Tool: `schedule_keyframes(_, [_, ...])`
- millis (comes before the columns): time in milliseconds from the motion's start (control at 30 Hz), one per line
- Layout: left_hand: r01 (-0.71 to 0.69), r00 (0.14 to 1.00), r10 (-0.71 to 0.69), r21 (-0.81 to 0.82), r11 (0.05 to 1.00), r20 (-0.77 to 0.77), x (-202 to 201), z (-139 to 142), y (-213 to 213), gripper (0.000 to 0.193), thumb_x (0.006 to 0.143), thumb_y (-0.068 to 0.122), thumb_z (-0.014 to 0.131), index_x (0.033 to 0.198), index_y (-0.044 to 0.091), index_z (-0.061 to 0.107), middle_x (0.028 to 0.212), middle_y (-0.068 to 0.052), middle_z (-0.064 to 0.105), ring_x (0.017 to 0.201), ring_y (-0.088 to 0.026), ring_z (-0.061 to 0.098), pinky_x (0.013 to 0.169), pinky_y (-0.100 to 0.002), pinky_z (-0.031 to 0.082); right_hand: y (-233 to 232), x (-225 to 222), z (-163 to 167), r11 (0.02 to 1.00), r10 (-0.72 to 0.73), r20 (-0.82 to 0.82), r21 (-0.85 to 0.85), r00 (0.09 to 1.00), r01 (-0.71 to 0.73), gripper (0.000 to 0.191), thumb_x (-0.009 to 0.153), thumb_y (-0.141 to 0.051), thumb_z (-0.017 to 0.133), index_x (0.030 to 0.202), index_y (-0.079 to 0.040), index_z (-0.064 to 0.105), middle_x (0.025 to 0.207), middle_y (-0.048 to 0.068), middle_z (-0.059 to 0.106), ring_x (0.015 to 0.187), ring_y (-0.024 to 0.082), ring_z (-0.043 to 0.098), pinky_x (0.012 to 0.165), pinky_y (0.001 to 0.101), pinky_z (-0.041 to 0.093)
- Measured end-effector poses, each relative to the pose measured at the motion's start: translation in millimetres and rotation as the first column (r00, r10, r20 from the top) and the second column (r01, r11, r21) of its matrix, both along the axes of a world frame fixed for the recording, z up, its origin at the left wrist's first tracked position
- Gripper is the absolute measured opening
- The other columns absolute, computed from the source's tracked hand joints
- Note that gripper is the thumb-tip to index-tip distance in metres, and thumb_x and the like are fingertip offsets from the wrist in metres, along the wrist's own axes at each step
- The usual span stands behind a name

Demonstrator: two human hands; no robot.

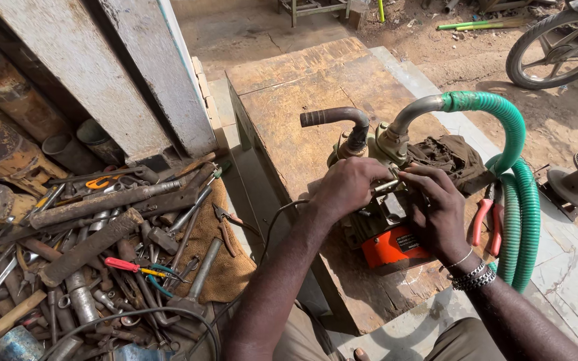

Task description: The person repairs a small electric water pump on a wooden bench. They unscrew the pump housing with a screwdriver, adjust and tighten fittings by hand and with a spanner, reposition the pump, handle the power cord, and use pliers to work on the cord end.

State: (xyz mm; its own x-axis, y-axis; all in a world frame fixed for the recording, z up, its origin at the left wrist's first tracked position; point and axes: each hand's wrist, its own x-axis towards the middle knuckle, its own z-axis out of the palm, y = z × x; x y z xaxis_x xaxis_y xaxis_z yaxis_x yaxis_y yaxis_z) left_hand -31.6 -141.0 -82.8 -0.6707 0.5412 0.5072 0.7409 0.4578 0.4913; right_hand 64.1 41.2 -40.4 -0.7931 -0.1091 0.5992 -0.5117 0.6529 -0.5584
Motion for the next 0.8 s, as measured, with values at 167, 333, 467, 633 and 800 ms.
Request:
schedule_keyframes(167, [-0.004,0.993,0.006,-0.012,1.0,0.117,-9.9,-8.3,3.2,0.043,0.083,-0.011,0.063,0.113,0.017,0.077,0.112,-0.002,0.075,0.102,-0.021,0.074,0.089,-0.035,0.062,-5.9,-13.8,-9.4,0.998,-0.007,-0.031,0.056,0.999,0.009,0.04,0.086,0.006,0.069,0.124,-0.006,0.071,0.131,0.013,0.066,0.121,0.026,0.068,0.102,0.0345,0.055])
schedule_keyframes(333, [0.013,0.993,-0.025,0.099,0.995,0.114,-9.4,1.2,-7.7,0.037,0.077,-0.008,0.068,0.106,0.014,0.076,0.122,0.0,0.073,0.103,-0.02,0.075,0.088,-0.033,0.062,-11.7,-27.0,-19.5,0.996,-0.068,-0.012,0.062,0.998,0.069,0.033,0.093,0.008,0.067,0.122,-0.007,0.072,0.131,0.012,0.068,0.123,0.024,0.069,0.104,0.0325,0.056])
schedule_keyframes(467, [0.034,0.98,-0.071,0.196,0.98,0.185,-10.0,4.8,-12.2,0.032,0.078,-0.003,0.073,0.107,0.011,0.073,0.121,-0.001,0.071,0.101,-0.023,0.074,0.088,-0.035,0.062,-12.2,-35.8,-24.4,0.995,-0.061,-0.033,0.08,0.998,0.064,0.029,0.095,0.008,0.068,0.121,-0.005,0.072,0.129,0.012,0.068,0.126,0.024,0.068,0.107,0.033,0.055])
schedule_keyframes(633, [-0.015,0.989,0.008,0.042,0.999,0.147,-14.8,-2.9,-8.3,0.03,0.085,-0.002,0.069,0.111,0.012,0.074,0.118,-0.002,0.071,0.094,-0.023,0.075,0.081,-0.036,0.062,-13.2,-40.0,-28.4,0.994,-0.059,-0.034,0.087,0.998,0.062,0.028,0.096,0.008,0.067,0.121,-0.004,0.072,0.128,0.012,0.069,0.129,0.025,0.068,0.111,0.0337,0.054])
schedule_keyframes(800, [0.053,0.997,-0.057,0.079,0.995,0.057,-24.6,-15.3,-9.5,0.03,0.082,0.0,0.071,0.109,0.014,0.075,0.116,-0.001,0.071,0.094,-0.02,0.076,0.082,-0.034,0.062,-14.4,-38.2,-28.3,0.992,-0.087,-0.022,0.095,0.996,0.089,0.027,0.097,0.009,0.068,0.12,-0.005,0.072,0.127,0.011,0.069,0.126,0.023,0.069,0.11,0.0328,0.054])
